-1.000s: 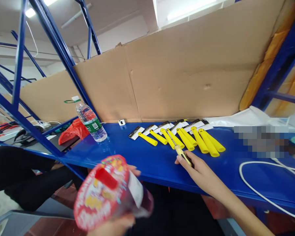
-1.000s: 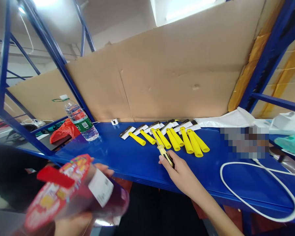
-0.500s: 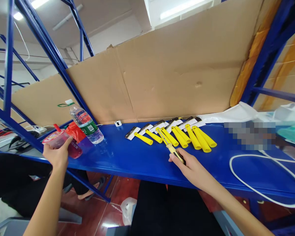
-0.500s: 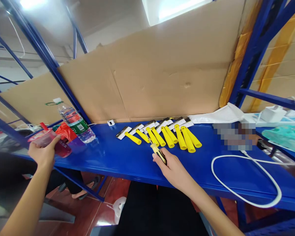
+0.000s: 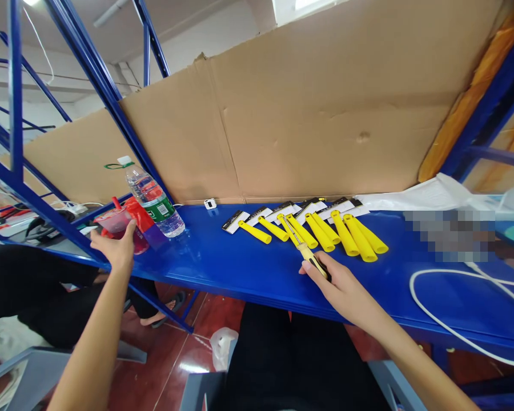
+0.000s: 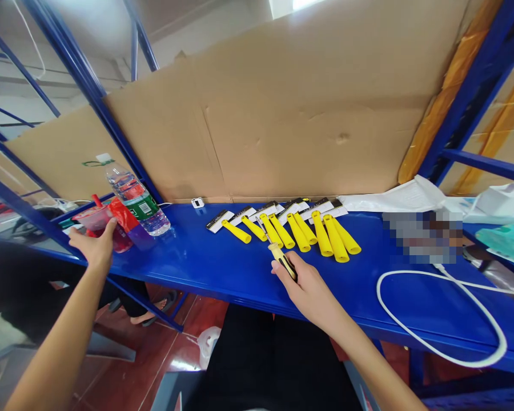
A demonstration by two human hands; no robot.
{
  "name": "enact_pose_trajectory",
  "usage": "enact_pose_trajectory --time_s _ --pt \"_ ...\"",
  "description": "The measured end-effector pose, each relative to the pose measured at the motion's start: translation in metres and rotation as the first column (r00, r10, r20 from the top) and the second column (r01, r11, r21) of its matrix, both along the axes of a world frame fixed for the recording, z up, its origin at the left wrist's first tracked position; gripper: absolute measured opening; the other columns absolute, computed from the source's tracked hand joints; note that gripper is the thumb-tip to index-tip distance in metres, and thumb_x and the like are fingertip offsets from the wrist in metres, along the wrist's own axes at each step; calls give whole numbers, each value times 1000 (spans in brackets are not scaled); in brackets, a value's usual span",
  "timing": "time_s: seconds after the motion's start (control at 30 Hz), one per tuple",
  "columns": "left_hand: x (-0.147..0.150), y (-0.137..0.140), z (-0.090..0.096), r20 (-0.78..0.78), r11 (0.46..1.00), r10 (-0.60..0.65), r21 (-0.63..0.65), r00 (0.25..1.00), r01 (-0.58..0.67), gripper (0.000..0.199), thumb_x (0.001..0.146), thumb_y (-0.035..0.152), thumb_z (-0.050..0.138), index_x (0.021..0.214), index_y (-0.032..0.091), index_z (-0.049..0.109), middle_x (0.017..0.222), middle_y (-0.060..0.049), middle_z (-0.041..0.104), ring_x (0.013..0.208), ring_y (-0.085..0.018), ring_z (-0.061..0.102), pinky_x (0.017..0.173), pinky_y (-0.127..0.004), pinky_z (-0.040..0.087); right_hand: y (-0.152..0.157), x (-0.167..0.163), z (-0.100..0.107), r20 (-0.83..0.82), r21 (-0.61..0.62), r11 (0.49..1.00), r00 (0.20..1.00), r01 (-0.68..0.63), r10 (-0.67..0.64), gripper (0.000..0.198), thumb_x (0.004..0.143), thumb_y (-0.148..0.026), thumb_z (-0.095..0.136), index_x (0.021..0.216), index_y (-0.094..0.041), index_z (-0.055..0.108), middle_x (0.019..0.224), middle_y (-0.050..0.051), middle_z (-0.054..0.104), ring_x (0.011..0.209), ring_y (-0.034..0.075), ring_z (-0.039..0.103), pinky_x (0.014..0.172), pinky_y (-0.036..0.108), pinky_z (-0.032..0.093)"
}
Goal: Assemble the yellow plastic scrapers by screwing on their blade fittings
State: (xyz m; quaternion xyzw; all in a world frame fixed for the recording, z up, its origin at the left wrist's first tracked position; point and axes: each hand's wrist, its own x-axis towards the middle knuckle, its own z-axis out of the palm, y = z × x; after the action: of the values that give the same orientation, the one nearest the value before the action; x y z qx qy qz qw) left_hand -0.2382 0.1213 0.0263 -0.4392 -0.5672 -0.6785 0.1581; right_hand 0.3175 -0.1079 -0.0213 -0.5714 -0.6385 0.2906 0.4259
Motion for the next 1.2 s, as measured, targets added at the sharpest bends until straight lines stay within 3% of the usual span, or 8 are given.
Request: enact_pose_trajectory --time_s 0.07,0.17,0.23,0.33,0.57,0.7,0.93,1.2 --pt "29 -19 -19 48 994 103 18 994 -104 63 82 22 94 128 13 52 139 -14 57 140 -32 54 131 -59 41 0 0 0 6 -8 1000 1000 -1 1 48 107 -72 49 100 -27 64 109 13 85 106 36 79 82 44 57" --pt "88 -47 -45 -107 973 -200 -140 974 184 43 99 39 77 130 16 58 130 -13 66 120 -28 68 115 -50 57 1 -1 0 28 -11 1000 1000 -10 10 47 107 -71 49 100 -27 64 108 13 85 107 37 79 82 44 56" --pt "123 -58 -55 -149 791 -541 -424 828 441 48 100 52 73 133 19 62 118 -10 74 109 -28 74 108 -50 61 0 -1 1 29 -10 1000 999 -16 16 45 107 -69 50 100 -27 63 110 13 85 109 36 80 84 44 57" --pt "152 -60 -56 -233 560 -769 -696 596 450 50 100 60 72 134 23 71 133 -13 77 127 -33 73 123 -57 52 -1 0 2 23 -3 1000 1000 -12 12 43 107 -68 49 100 -27 62 113 13 86 111 36 80 88 45 58" --pt "180 -57 -46 -290 554 -789 -715 541 426 52 105 61 65 138 23 72 142 -14 74 133 -35 70 122 -56 52 -2 -3 6 6 -8 1000 1000 -6 6 44 107 -69 47 100 -28 60 111 13 85 112 36 80 94 47 58" --pt "235 -64 -38 -252 511 -802 -759 542 403 55 111 66 55 144 25 69 135 -14 74 116 -29 75 100 -44 61 -2 -4 8 14 -16 1000 1000 -9 9 45 108 -69 45 101 -28 61 110 12 84 108 35 80 97 48 57" --pt "328 -49 -12 -383 426 -697 -901 606 -80 71 116 66 33 153 10 56 148 -31 71 134 -47 73 108 -54 56 -3 -2 6 2 -12 1000 1000 -4 4 43 110 -67 46 106 -27 62 114 13 84 113 34 79 102 48 56" --pt "302 -42 -5 -281 336 -673 -940 684 -57 47 100 46 64 138 19 64 128 -24 81 121 -46 78 101 -54 58 -5 -2 7 -14 -4 1000 1000 -23 23 41 112 -65 47 105 -27 61 116 13 85 113 34 80 102 48 57"
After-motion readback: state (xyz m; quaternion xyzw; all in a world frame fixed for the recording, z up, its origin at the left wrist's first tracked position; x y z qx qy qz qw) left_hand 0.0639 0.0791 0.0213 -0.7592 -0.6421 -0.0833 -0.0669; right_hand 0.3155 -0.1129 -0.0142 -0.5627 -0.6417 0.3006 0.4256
